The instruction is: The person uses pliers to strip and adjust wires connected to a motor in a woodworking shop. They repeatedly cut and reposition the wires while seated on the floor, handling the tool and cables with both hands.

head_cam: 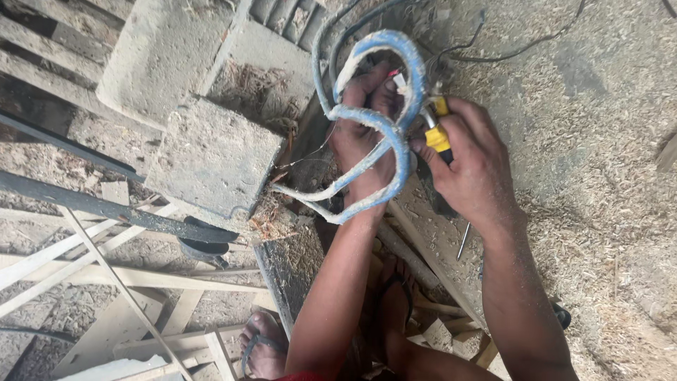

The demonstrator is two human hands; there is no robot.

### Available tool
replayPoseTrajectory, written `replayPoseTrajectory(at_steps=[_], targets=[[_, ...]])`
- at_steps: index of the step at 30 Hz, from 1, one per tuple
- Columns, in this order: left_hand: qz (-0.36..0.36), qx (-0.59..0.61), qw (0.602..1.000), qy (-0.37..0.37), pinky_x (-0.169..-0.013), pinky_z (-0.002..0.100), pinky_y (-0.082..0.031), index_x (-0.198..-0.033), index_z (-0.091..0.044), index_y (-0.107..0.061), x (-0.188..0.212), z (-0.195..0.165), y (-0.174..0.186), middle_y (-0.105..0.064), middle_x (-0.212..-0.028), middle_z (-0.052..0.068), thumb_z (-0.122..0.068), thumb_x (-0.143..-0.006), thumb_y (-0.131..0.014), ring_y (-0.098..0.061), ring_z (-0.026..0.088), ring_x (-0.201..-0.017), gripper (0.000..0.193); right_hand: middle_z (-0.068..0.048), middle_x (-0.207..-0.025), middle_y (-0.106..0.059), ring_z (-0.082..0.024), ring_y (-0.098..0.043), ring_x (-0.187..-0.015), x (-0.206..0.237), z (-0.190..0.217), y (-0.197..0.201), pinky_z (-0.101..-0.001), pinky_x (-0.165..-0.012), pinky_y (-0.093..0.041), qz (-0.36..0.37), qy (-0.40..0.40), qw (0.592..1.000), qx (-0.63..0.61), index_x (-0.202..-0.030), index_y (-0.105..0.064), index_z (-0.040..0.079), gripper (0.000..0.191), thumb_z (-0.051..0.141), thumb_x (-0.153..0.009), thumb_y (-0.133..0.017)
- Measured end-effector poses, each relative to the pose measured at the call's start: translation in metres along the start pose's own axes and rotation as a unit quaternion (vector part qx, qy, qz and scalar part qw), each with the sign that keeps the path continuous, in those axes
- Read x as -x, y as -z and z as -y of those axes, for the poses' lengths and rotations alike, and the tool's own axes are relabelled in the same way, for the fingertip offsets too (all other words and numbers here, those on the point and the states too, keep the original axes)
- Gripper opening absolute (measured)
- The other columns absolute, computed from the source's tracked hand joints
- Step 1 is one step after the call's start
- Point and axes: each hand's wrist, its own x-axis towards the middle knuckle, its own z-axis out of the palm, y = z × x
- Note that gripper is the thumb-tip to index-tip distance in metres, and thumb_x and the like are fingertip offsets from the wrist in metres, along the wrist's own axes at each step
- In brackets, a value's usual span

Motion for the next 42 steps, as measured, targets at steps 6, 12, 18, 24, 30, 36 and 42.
replayPoseTrajectory(at_steps=[6, 12, 18, 24, 30, 36, 42], targets=[[-0.003, 0.014, 1.0, -0.013, -0.098, 0.028, -0.06, -0.134, -0.006, -0.067, 0.002, 0.003, -0.001, -0.075, -0.123, 0.007, -0.009, -0.107, -0.063, -0.071, 0.011, -0.112, 0.027, -0.013, -0.132, -0.056, -0.032, -0.058, -0.128, -0.001, -0.004, 0.0, -0.0446, -0.103, -0.053, 0.006, 0.005, 0.999, 0.046, -0.122, -0.063, -0.002, 0.037, 0.006, -0.09, -0.08], [0.005, -0.001, 1.0, -0.028, -0.099, 0.029, -0.061, -0.135, -0.007, -0.067, 0.003, 0.005, 0.002, -0.075, -0.123, 0.007, -0.005, -0.105, -0.064, -0.072, 0.012, -0.109, 0.031, -0.015, -0.129, -0.053, -0.032, -0.057, -0.127, -0.003, -0.013, -0.012, -0.0458, -0.104, -0.053, -0.007, 0.038, 0.999, 0.008, -0.121, -0.061, -0.003, 0.038, 0.022, -0.099, -0.08], [0.012, -0.034, 0.998, -0.046, -0.099, 0.03, -0.06, -0.137, -0.008, -0.066, 0.005, 0.006, 0.007, -0.076, -0.112, 0.006, 0.0, -0.106, -0.056, -0.073, 0.013, -0.106, 0.033, -0.018, -0.133, -0.055, -0.034, -0.058, -0.13, -0.002, -0.01, -0.016, -0.0472, -0.107, -0.053, 0.005, 0.01, 1.0, -0.002, -0.137, -0.059, -0.001, 0.041, 0.012, -0.101, -0.074], [0.011, -0.039, 0.998, -0.052, -0.1, 0.031, -0.058, -0.135, -0.007, -0.066, 0.001, 0.012, 0.005, -0.076, -0.113, 0.008, 0.001, -0.107, -0.055, -0.072, 0.015, -0.109, 0.031, -0.023, -0.139, -0.053, -0.042, -0.057, -0.133, -0.002, -0.005, -0.019, -0.0518, -0.108, -0.051, -0.009, 0.029, 0.999, -0.043, -0.137, -0.056, -0.002, 0.049, 0.002, -0.092, -0.074], [-0.001, -0.042, 0.998, -0.05, -0.092, 0.03, -0.059, -0.131, -0.007, -0.067, 0.002, 0.007, 0.005, -0.075, -0.114, 0.009, -0.003, -0.11, -0.057, -0.072, 0.013, -0.105, 0.024, -0.024, -0.135, -0.059, -0.043, -0.061, -0.128, -0.002, -0.008, -0.021, -0.05, -0.105, -0.053, -0.001, -0.003, 0.996, -0.092, -0.133, -0.058, -0.001, 0.043, 0.002, -0.093, -0.075], [-0.022, -0.073, 0.997, -0.004, -0.078, 0.03, -0.059, -0.125, -0.007, -0.071, 0.001, -0.002, 0.004, -0.077, -0.097, 0.009, -0.015, -0.108, -0.061, -0.071, 0.011, -0.088, 0.022, -0.027, -0.138, -0.055, -0.046, -0.058, -0.132, 0.01, 0.007, -0.031, -0.0515, -0.109, -0.049, -0.029, 0.009, 0.992, -0.124, -0.137, -0.051, -0.005, 0.047, -0.001, -0.095, -0.072], [-0.02, -0.025, 0.999, -0.026, -0.085, 0.029, -0.058, -0.127, -0.008, -0.071, 0.002, -0.007, 0.003, -0.078, -0.107, 0.01, -0.016, -0.109, -0.06, -0.072, 0.01, -0.097, 0.022, -0.025, -0.137, -0.056, -0.045, -0.06, -0.132, 0.013, 0.015, -0.04, -0.0505, -0.108, -0.05, -0.048, -0.017, 0.99, -0.129, -0.139, -0.049, -0.004, 0.045, -0.002, -0.099, -0.069]])
